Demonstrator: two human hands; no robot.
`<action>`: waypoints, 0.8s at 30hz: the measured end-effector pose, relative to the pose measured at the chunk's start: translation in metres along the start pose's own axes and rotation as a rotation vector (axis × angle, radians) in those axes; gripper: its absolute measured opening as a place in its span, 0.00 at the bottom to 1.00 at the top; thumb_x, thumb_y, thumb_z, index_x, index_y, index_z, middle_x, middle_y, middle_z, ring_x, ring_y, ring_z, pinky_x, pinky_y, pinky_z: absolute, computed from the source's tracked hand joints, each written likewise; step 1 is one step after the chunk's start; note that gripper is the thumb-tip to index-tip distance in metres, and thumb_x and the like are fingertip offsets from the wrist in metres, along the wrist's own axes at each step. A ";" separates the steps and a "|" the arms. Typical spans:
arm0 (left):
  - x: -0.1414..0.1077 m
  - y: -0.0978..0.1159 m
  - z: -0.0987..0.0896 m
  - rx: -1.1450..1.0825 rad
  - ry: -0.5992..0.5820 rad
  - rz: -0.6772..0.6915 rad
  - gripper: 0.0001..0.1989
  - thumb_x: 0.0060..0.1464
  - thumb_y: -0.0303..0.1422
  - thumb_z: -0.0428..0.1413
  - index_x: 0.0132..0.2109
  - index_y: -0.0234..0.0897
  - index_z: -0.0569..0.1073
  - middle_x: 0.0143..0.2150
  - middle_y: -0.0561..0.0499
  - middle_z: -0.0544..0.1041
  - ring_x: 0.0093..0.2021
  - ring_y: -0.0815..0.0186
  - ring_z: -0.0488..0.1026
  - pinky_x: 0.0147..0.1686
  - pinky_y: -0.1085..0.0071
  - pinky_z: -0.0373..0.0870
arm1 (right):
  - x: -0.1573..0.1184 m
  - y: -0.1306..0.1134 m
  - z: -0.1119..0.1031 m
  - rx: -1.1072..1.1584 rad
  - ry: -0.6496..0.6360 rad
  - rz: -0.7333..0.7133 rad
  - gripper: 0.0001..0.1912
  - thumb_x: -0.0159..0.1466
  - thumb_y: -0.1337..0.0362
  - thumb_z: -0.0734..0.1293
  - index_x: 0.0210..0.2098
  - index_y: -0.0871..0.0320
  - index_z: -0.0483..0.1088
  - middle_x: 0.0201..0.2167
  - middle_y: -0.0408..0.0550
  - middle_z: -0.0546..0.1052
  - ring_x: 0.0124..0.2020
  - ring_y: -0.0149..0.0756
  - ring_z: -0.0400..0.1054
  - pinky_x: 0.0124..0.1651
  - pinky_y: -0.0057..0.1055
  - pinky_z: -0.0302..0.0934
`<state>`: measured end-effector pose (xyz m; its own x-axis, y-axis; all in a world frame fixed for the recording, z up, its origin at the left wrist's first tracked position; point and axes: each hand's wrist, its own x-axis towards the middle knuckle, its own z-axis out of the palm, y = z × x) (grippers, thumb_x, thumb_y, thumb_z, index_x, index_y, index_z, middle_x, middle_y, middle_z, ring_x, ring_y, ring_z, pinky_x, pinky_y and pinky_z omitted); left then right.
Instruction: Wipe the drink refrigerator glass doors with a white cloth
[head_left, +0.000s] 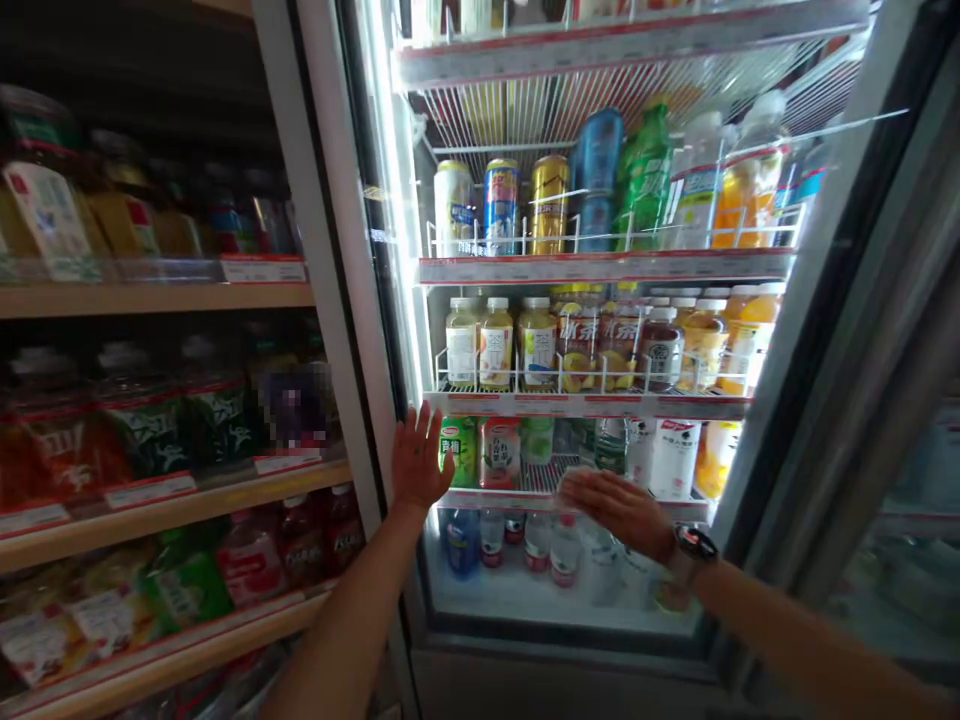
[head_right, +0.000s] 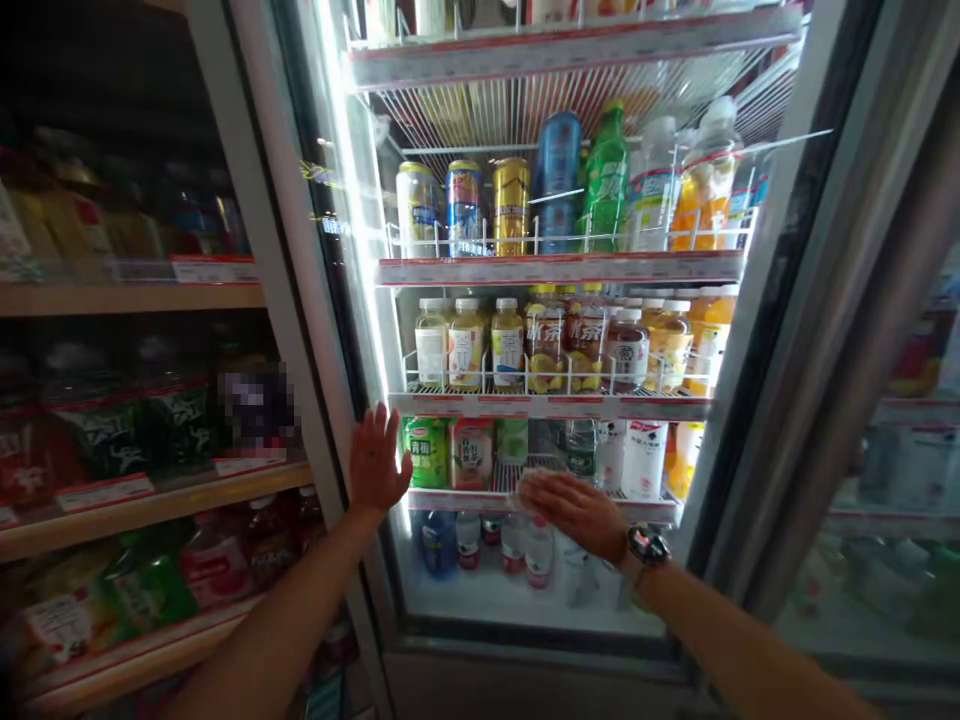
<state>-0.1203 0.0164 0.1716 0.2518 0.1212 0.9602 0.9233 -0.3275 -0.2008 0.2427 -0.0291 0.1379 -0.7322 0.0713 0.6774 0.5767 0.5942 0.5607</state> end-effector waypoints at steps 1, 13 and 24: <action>0.000 0.000 0.000 0.006 -0.006 -0.002 0.37 0.61 0.33 0.48 0.72 0.38 0.43 0.73 0.44 0.49 0.73 0.56 0.44 0.70 0.56 0.46 | -0.010 -0.009 0.007 0.016 -0.021 -0.013 0.27 0.69 0.74 0.59 0.65 0.50 0.60 0.57 0.41 0.74 0.63 0.28 0.62 0.65 0.30 0.59; 0.003 0.005 0.000 0.038 0.013 0.004 0.37 0.60 0.32 0.47 0.72 0.35 0.43 0.73 0.43 0.45 0.73 0.57 0.39 0.70 0.55 0.44 | 0.006 -0.035 0.028 0.105 -0.012 -0.143 0.19 0.69 0.72 0.59 0.57 0.55 0.69 0.60 0.41 0.71 0.65 0.27 0.59 0.66 0.30 0.57; -0.006 0.007 0.003 0.041 -0.014 -0.048 0.37 0.60 0.31 0.48 0.72 0.36 0.43 0.73 0.42 0.47 0.73 0.55 0.42 0.70 0.53 0.44 | 0.191 0.017 0.001 -0.021 0.169 0.203 0.32 0.65 0.76 0.57 0.68 0.58 0.54 0.69 0.46 0.58 0.73 0.38 0.38 0.74 0.44 0.39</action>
<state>-0.1149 0.0162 0.1643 0.2111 0.1493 0.9660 0.9454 -0.2824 -0.1630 0.1121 -0.0046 0.2759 -0.5309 0.0511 0.8459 0.7142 0.5642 0.4142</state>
